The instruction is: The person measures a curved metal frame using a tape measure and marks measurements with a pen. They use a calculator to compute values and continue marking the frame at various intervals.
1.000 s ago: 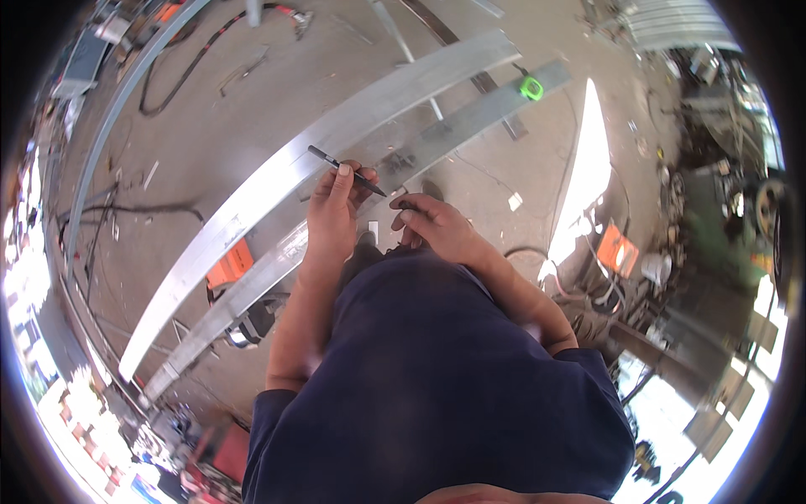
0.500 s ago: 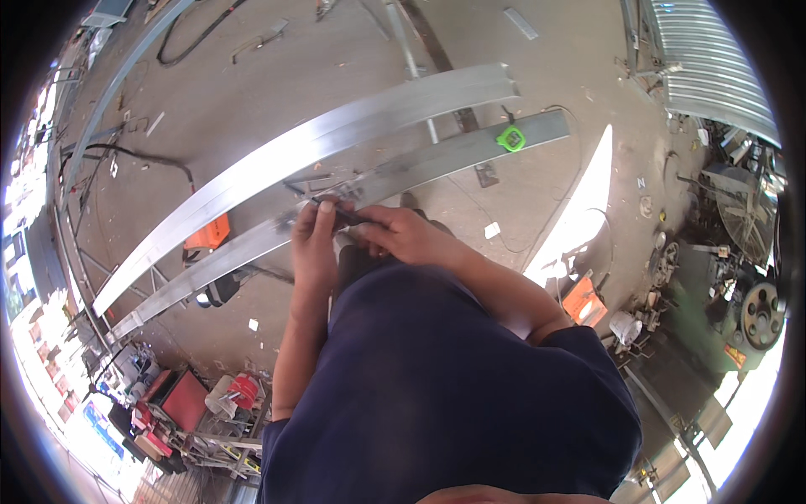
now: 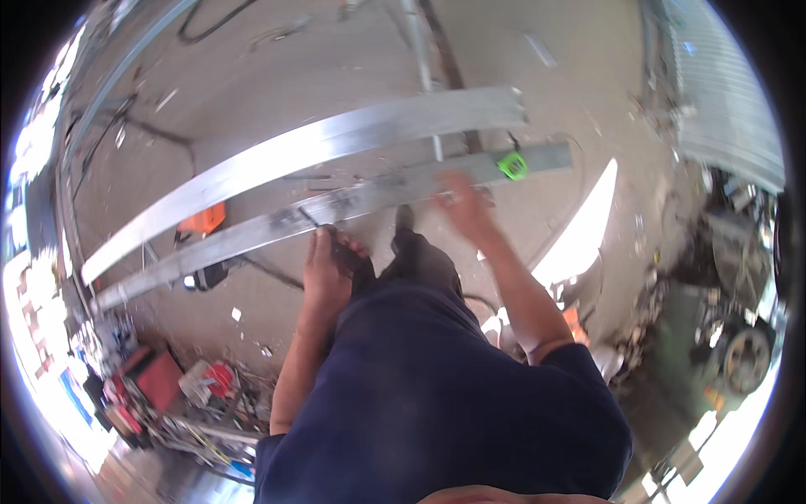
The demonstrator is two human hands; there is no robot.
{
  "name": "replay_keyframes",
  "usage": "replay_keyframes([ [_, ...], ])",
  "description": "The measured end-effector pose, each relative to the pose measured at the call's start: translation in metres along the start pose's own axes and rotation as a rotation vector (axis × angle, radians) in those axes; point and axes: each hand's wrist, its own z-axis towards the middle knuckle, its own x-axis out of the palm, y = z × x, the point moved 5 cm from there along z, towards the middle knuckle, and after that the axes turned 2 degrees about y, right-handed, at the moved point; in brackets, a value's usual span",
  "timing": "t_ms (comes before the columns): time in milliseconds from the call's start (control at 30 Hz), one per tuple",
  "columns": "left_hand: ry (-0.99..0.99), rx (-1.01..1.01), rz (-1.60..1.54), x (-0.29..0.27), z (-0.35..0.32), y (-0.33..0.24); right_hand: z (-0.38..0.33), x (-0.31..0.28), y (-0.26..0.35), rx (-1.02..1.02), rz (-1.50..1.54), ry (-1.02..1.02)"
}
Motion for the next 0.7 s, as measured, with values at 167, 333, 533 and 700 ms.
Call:
replay_keyframes([
  [167, -0.092, 0.014, 0.020, -0.035, 0.001, -0.017, 0.048, -0.099, -0.136, 0.230, -0.733, -0.023],
  [333, -0.072, 0.040, 0.137, -0.060, -0.029, -0.015, 0.035, -0.081, -0.122, 0.067, -0.611, 0.015],
  [533, 0.041, 0.284, 0.670, -0.097, -0.057, -0.032, -0.013, 0.081, 0.035, 0.235, 0.407, 0.588],
  [700, -0.004, 0.442, 0.680, -0.173, -0.099, -0.059, -0.078, 0.221, 0.175, 0.045, 0.263, 0.974],
])
